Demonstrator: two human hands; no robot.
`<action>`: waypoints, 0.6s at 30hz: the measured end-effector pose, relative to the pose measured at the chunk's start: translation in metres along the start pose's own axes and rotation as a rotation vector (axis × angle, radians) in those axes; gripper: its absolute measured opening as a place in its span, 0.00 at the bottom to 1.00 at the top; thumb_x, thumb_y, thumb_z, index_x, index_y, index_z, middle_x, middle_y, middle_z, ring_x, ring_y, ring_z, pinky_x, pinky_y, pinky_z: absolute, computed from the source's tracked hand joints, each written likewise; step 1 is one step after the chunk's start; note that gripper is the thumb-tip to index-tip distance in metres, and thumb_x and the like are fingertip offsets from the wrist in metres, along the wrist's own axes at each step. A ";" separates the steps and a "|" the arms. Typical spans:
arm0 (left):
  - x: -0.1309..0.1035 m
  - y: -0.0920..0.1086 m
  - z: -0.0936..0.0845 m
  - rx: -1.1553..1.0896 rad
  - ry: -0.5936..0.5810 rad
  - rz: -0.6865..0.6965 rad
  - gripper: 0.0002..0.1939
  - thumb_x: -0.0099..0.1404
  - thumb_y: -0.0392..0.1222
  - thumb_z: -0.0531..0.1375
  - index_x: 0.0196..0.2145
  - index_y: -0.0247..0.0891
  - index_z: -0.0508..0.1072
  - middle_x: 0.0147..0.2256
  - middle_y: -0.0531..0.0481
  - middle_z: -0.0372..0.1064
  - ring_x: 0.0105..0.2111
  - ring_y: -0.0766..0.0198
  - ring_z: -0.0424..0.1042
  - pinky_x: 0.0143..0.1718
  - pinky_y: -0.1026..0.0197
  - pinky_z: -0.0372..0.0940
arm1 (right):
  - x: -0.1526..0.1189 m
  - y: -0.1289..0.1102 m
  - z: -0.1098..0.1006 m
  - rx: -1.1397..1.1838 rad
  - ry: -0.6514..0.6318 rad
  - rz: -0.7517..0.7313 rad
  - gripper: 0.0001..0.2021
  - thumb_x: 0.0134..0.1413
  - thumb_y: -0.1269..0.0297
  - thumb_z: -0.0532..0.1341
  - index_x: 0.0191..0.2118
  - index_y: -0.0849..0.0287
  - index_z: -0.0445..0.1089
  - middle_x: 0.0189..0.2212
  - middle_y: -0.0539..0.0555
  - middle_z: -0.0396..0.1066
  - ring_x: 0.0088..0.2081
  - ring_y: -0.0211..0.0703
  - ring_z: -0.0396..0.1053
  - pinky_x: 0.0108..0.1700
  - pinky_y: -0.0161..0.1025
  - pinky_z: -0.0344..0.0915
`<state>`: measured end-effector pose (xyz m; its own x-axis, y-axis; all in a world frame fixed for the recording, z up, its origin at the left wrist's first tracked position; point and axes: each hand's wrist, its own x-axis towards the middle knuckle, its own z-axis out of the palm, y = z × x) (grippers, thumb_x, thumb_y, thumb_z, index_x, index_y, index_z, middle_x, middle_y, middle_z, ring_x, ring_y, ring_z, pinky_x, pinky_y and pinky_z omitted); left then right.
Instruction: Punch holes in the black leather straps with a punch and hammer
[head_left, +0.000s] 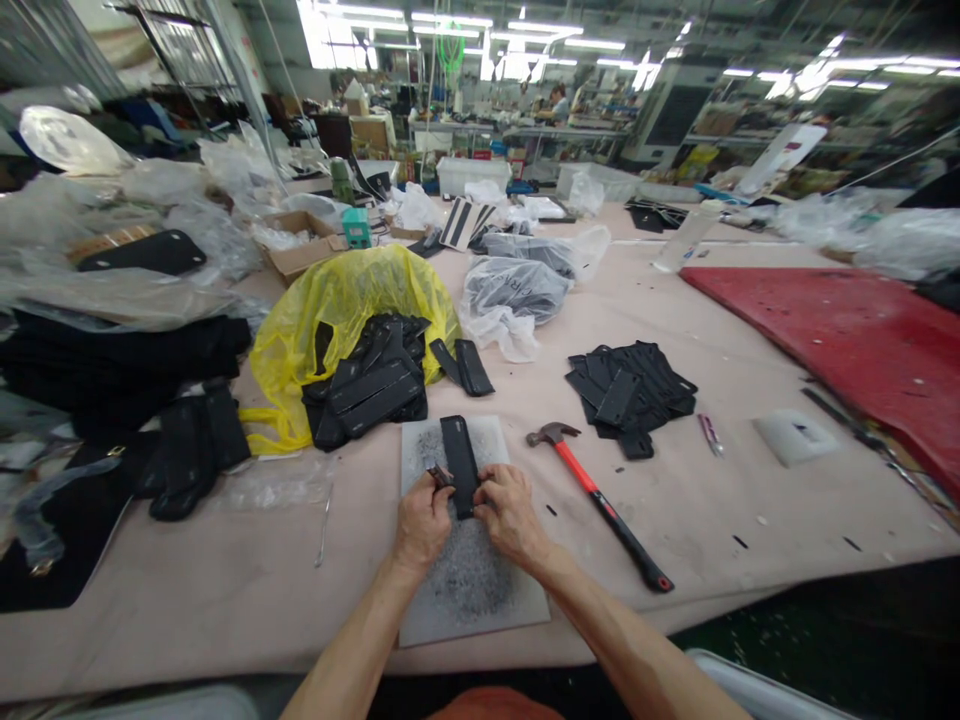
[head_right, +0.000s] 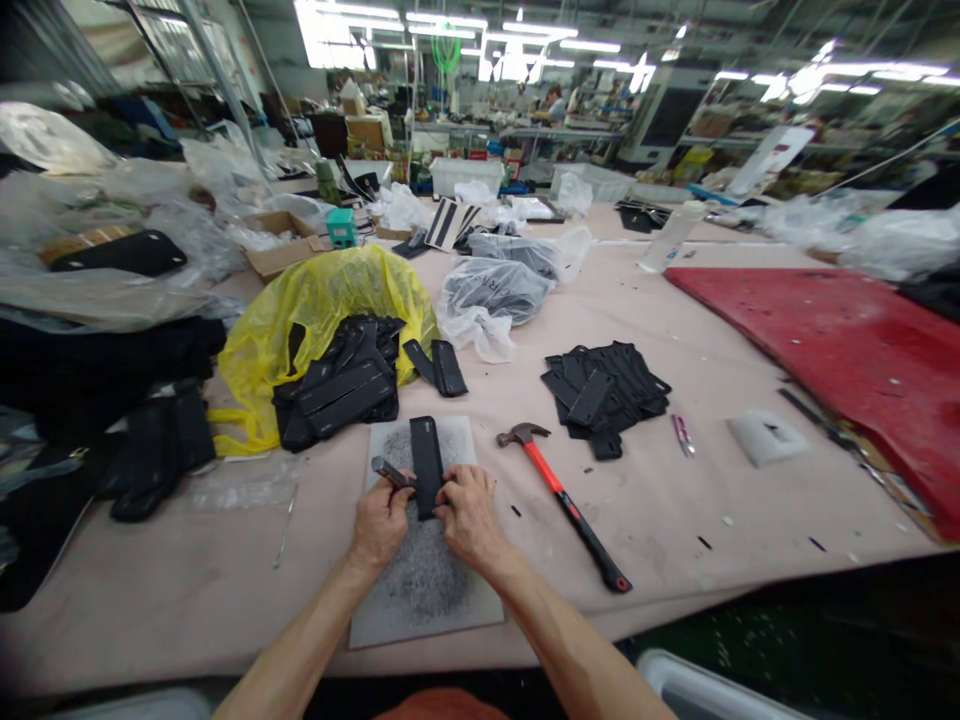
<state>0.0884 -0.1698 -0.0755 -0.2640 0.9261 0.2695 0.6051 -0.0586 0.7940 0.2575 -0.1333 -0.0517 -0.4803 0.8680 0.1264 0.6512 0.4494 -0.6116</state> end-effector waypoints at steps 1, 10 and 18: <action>0.000 0.000 0.000 0.002 0.003 0.003 0.11 0.64 0.37 0.52 0.39 0.38 0.74 0.37 0.46 0.78 0.40 0.56 0.77 0.42 0.56 0.72 | 0.000 -0.002 0.000 -0.005 0.004 0.008 0.08 0.49 0.77 0.59 0.31 0.56 0.70 0.46 0.53 0.66 0.49 0.49 0.59 0.52 0.48 0.55; -0.001 0.000 0.001 0.025 -0.002 0.001 0.11 0.65 0.37 0.52 0.41 0.39 0.73 0.38 0.45 0.77 0.41 0.55 0.77 0.44 0.56 0.71 | -0.016 0.001 0.003 0.146 0.107 -0.052 0.09 0.44 0.75 0.61 0.30 0.56 0.61 0.44 0.53 0.66 0.48 0.49 0.61 0.52 0.48 0.56; 0.000 -0.002 0.001 0.038 0.017 0.030 0.11 0.65 0.37 0.52 0.40 0.39 0.74 0.37 0.46 0.78 0.41 0.56 0.77 0.43 0.56 0.71 | -0.017 -0.010 0.000 0.035 0.046 -0.040 0.10 0.51 0.69 0.64 0.41 0.53 0.70 0.46 0.54 0.67 0.49 0.51 0.60 0.57 0.54 0.50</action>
<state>0.0884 -0.1690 -0.0775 -0.2577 0.9176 0.3027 0.6409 -0.0722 0.7643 0.2588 -0.1527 -0.0477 -0.4773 0.8588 0.1861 0.6108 0.4765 -0.6323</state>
